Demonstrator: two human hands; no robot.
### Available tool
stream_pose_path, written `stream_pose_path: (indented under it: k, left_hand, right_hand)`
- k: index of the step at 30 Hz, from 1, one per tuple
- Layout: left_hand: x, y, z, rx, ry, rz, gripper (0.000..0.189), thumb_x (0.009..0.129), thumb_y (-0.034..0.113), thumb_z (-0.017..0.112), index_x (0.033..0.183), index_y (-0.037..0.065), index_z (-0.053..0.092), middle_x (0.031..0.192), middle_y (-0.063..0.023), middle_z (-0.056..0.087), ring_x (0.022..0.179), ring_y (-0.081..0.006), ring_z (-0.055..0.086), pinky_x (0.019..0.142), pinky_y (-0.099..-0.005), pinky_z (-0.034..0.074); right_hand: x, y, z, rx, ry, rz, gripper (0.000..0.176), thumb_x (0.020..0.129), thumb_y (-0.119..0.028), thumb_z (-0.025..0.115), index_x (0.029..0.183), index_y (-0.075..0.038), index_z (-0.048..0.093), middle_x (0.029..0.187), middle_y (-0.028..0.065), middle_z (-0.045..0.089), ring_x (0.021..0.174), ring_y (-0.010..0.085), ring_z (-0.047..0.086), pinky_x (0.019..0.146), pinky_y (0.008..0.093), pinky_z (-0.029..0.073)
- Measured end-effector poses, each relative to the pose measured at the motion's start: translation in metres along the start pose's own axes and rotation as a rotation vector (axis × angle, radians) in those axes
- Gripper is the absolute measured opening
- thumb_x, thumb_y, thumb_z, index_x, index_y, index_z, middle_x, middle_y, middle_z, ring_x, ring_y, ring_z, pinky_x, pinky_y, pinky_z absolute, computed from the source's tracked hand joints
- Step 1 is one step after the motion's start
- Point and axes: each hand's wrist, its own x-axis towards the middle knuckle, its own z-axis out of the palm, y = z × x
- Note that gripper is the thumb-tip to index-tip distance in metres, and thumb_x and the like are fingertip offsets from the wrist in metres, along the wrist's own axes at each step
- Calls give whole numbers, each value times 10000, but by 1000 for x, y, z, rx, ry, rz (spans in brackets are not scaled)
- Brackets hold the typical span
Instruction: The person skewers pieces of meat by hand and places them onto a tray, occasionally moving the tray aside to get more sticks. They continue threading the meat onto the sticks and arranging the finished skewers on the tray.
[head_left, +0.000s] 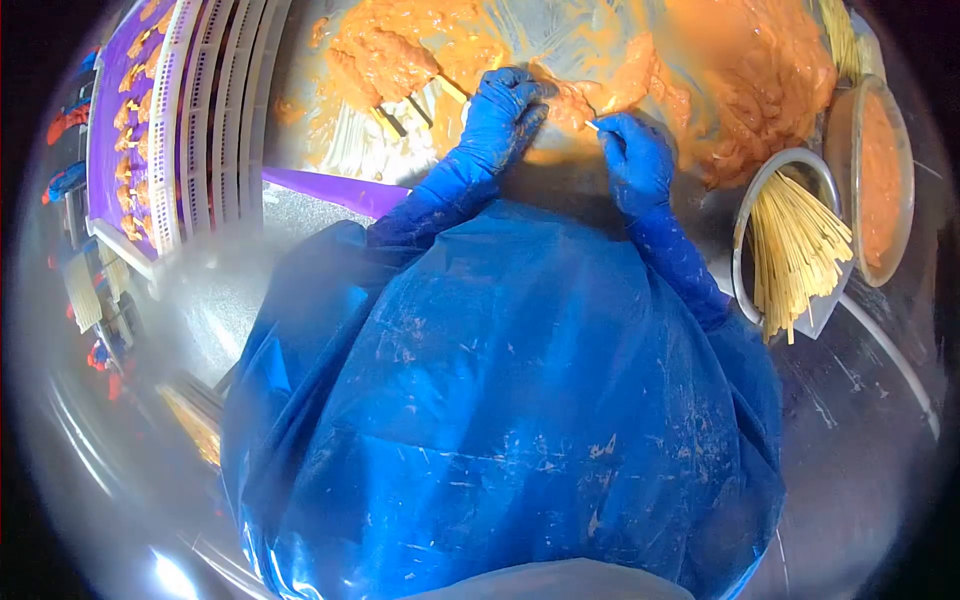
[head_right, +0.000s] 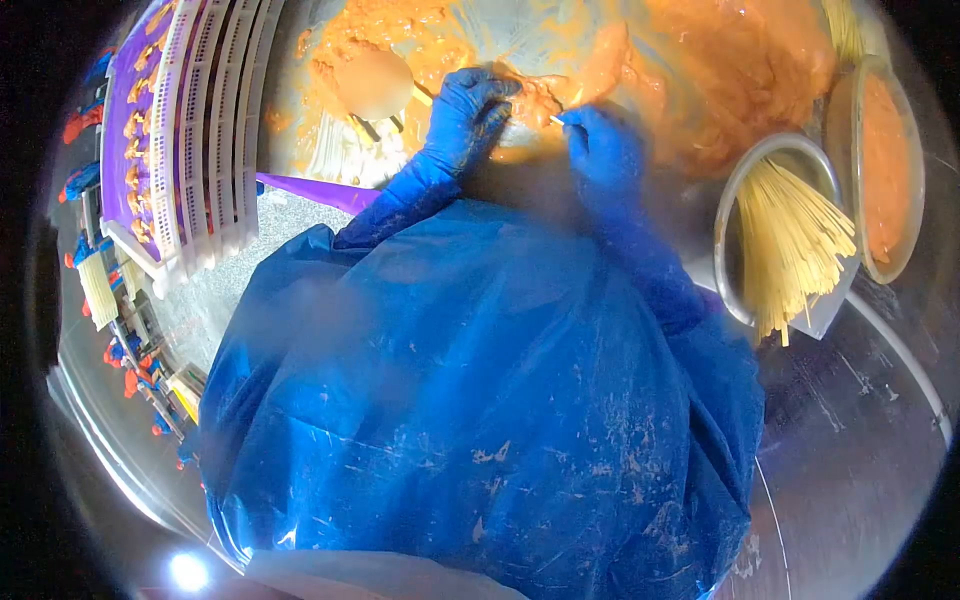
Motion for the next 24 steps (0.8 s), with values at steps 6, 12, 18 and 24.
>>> stream_pose_path:
  k: [6, 12, 18, 24]
  left_hand:
    - [2, 3, 0, 21, 5, -15, 308, 763, 90, 708, 1068, 126, 683, 1043, -136, 602, 1010, -336, 542, 898, -412, 455]
    - [-1, -11, -8, -421, 190, -191, 261, 823, 28, 663, 1080, 72, 677, 1084, -122, 619, 1046, -268, 576, 922, -336, 459]
    - [-1, -12, 1, -79, 109, -58, 219, 768, -19, 680, 970, 63, 692, 1016, -113, 624, 972, -286, 598, 896, -346, 476]
    - [2, -11, 1, -52, 114, 5, 261, 727, -34, 685, 964, 74, 692, 956, -117, 625, 926, -300, 592, 841, -368, 480]
  right_hand:
    - [2, 2, 12, 44, 27, 4, 136, 858, -130, 650, 972, -57, 652, 836, 130, 662, 790, 257, 655, 729, 362, 499]
    - [-17, 11, -13, 141, -44, 135, 123, 877, -109, 636, 966, -25, 627, 861, 118, 632, 822, 190, 635, 749, 322, 498]
    - [-24, 15, -14, 122, -82, 161, 84, 884, -84, 617, 952, -35, 614, 809, 121, 597, 738, 177, 592, 698, 313, 483]
    - [-26, -2, -8, 93, -42, 97, 49, 874, -80, 630, 901, -57, 597, 703, 112, 556, 620, 180, 561, 602, 325, 464]
